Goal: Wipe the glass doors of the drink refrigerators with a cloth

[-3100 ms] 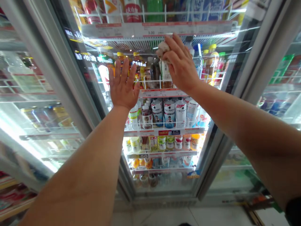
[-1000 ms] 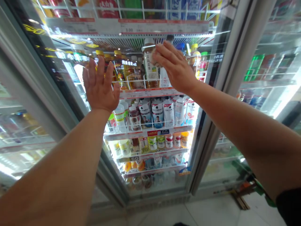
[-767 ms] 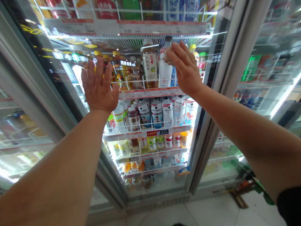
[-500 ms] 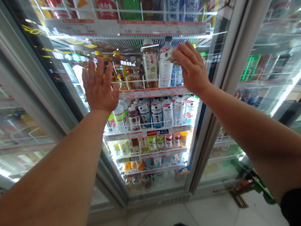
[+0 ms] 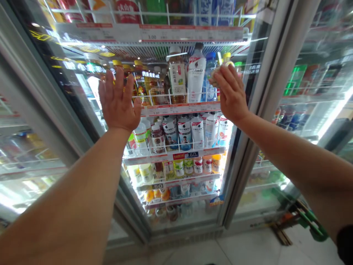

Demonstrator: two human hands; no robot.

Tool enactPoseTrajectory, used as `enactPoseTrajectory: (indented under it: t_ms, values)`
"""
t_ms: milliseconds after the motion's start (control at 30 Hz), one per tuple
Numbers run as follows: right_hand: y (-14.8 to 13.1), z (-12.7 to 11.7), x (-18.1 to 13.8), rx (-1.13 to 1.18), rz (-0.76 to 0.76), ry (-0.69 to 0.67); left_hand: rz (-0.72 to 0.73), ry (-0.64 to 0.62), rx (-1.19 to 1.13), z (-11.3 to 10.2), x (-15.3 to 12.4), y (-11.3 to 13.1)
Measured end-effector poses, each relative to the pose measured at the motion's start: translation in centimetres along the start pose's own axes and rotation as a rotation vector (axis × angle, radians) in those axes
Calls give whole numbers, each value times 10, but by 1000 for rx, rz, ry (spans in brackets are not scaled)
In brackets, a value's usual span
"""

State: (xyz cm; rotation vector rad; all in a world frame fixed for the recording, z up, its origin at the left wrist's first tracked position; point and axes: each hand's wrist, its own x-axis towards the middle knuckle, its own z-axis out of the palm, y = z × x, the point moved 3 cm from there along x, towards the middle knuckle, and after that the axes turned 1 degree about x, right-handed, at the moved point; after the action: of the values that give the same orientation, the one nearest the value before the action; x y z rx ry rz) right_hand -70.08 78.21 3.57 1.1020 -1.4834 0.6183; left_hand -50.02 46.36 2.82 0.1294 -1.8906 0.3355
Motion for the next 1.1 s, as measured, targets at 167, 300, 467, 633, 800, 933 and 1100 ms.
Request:
enactPoseTrajectory:
  t_ms: [167, 300, 467, 633, 800, 933, 1100]
  values:
    - [-8, 2, 9, 38, -54, -65, 2, 9, -52, 1, 0, -1]
    - [-14, 5, 13, 34, 1, -15, 22, 28, -43, 3, 0, -3]
    - [-38, 17, 12, 64, -130, -203, 24, 31, -22, 3, -1, -2]
    - [-54, 21, 18, 50, -76, -123, 23, 25, -7, 3, -1, -1]
    - [-70, 32, 26, 32, -191, -252, 20, 52, -28, 2, -1, -1]
    - [-61, 30, 52, 1, -135, -115, 8, 46, -51, 1, -1, -1]
    - [-64, 33, 67, -12, -113, -38, 11, 28, -12, 0, -1, 0]
